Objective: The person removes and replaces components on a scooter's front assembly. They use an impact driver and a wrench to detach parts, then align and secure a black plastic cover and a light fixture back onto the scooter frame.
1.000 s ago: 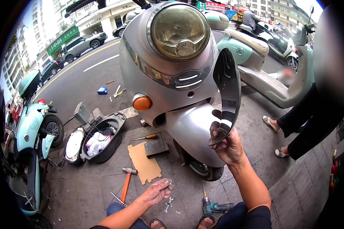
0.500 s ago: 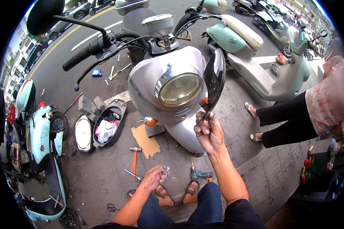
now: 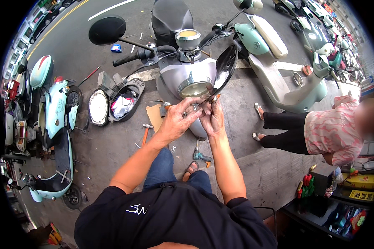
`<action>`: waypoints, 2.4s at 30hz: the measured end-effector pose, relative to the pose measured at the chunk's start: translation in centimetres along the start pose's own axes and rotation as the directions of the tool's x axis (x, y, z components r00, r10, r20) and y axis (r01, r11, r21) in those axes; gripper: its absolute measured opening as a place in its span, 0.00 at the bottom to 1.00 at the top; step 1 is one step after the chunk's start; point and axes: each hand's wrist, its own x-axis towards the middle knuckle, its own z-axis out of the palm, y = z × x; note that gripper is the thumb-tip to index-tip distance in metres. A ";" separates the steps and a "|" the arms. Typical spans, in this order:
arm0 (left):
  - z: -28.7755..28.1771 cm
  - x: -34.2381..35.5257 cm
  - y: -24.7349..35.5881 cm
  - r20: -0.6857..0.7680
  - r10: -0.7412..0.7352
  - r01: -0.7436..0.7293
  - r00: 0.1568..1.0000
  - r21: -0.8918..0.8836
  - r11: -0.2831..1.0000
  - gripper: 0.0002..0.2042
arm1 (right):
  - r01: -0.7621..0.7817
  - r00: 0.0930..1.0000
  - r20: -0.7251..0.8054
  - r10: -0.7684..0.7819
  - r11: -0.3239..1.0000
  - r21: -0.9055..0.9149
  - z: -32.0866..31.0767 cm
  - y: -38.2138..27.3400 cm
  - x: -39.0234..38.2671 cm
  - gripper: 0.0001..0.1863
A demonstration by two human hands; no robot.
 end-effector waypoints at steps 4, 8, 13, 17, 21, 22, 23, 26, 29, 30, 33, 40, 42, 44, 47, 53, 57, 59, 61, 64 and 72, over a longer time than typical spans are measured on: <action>0.2 1.9 -3.3 -0.027 -0.040 0.035 0.999 -0.159 0.987 0.11 | 0.058 0.994 -0.090 -0.066 0.994 -0.095 -0.4 0.9 2.2 0.38; -1.0 6.4 -8.7 -0.038 0.008 -0.016 0.999 -0.207 0.978 0.10 | 0.107 0.974 -0.181 -0.138 0.980 -0.169 -1.8 1.7 6.1 0.33; -3.2 9.7 -13.4 0.021 -0.061 0.064 0.998 -0.249 0.966 0.10 | 0.106 0.897 -0.379 -0.225 0.945 -0.309 -1.8 3.9 9.7 0.28; -3.9 11.8 -15.7 0.073 -0.141 0.159 0.987 -0.388 0.908 0.08 | 0.148 0.841 -0.421 -0.338 0.894 -0.423 -3.3 4.9 12.0 0.26; -3.9 12.6 -18.1 0.054 -0.074 0.089 0.996 -0.394 0.915 0.07 | -0.005 0.772 -0.526 -0.357 0.824 -0.567 -3.6 4.7 12.9 0.11; -3.8 12.7 -18.6 0.099 -0.103 0.136 0.990 -0.444 0.886 0.07 | -0.090 0.791 -0.539 -0.289 0.816 -0.571 -4.3 4.3 12.6 0.11; -3.6 12.6 -19.1 0.142 -0.129 0.183 0.981 -0.490 0.852 0.06 | -0.132 0.785 -0.560 -0.265 0.812 -0.569 -4.3 4.0 12.8 0.11; -3.7 12.7 -19.4 0.176 -0.211 0.274 0.961 -0.555 0.786 0.07 | -0.123 0.791 -0.554 -0.260 0.820 -0.559 -5.1 4.3 13.2 0.12; -4.7 13.8 -19.0 0.137 -0.224 0.262 0.965 -0.477 0.839 0.07 | -0.144 0.760 -0.593 -0.265 0.821 -0.552 -4.1 4.5 13.4 0.14; -4.7 13.7 -19.3 0.126 -0.234 0.266 0.964 -0.444 0.856 0.07 | -0.152 0.758 -0.598 -0.261 0.821 -0.551 -4.1 4.5 13.2 0.14; -4.8 14.1 -19.3 0.125 -0.290 0.315 0.949 -0.426 0.848 0.07 | -0.182 0.779 -0.586 -0.223 0.814 -0.552 -4.5 3.9 14.2 0.13; -4.5 14.2 -19.7 0.097 -0.280 0.295 0.955 -0.404 0.866 0.08 | -0.223 0.763 -0.610 -0.213 0.799 -0.558 -4.1 3.5 14.4 0.09; -4.8 14.4 -19.9 0.104 -0.239 0.261 0.965 -0.372 0.891 0.08 | -0.238 0.752 -0.618 -0.230 0.779 -0.580 -3.6 3.6 14.6 0.09; -4.8 14.2 -20.1 0.127 -0.247 0.277 0.961 -0.386 0.880 0.08 | -0.235 0.747 -0.617 -0.249 0.769 -0.595 -3.8 3.8 14.4 0.11; -5.2 14.3 -19.6 0.162 -0.275 0.319 0.948 -0.444 0.837 0.09 | -0.263 0.752 -0.605 -0.260 0.723 -0.638 -3.3 3.9 14.5 0.14; -5.3 14.7 -20.0 0.159 -0.223 0.272 0.962 -0.458 0.846 0.09 | -0.245 0.747 -0.609 -0.265 0.742 -0.623 -3.7 4.1 13.9 0.13; -5.2 14.8 -19.8 0.172 -0.233 0.287 0.957 -0.475 0.832 0.09 | -0.229 0.741 -0.625 -0.245 0.783 -0.578 -3.8 4.1 13.9 0.14; -5.0 14.6 -20.2 0.166 -0.226 0.279 0.960 -0.475 0.834 0.09 | -0.235 0.743 -0.628 -0.232 0.788 -0.569 -3.6 4.0 14.1 0.14; -4.9 14.4 -20.3 0.164 -0.235 0.286 0.958 -0.486 0.826 0.09 | -0.232 0.726 -0.644 -0.241 0.796 -0.560 -3.5 4.1 14.2 0.14; -5.0 14.3 -20.3 0.169 -0.251 0.302 0.953 -0.503 0.810 0.10 | -0.213 0.731 -0.635 -0.249 0.801 -0.560 -3.8 4.3 14.0 0.13; -5.0 15.0 -20.0 0.164 -0.282 0.326 0.945 -0.497 0.804 0.08 | -0.210 0.733 -0.637 -0.240 0.810 -0.547 -3.6 4.2 14.7 0.13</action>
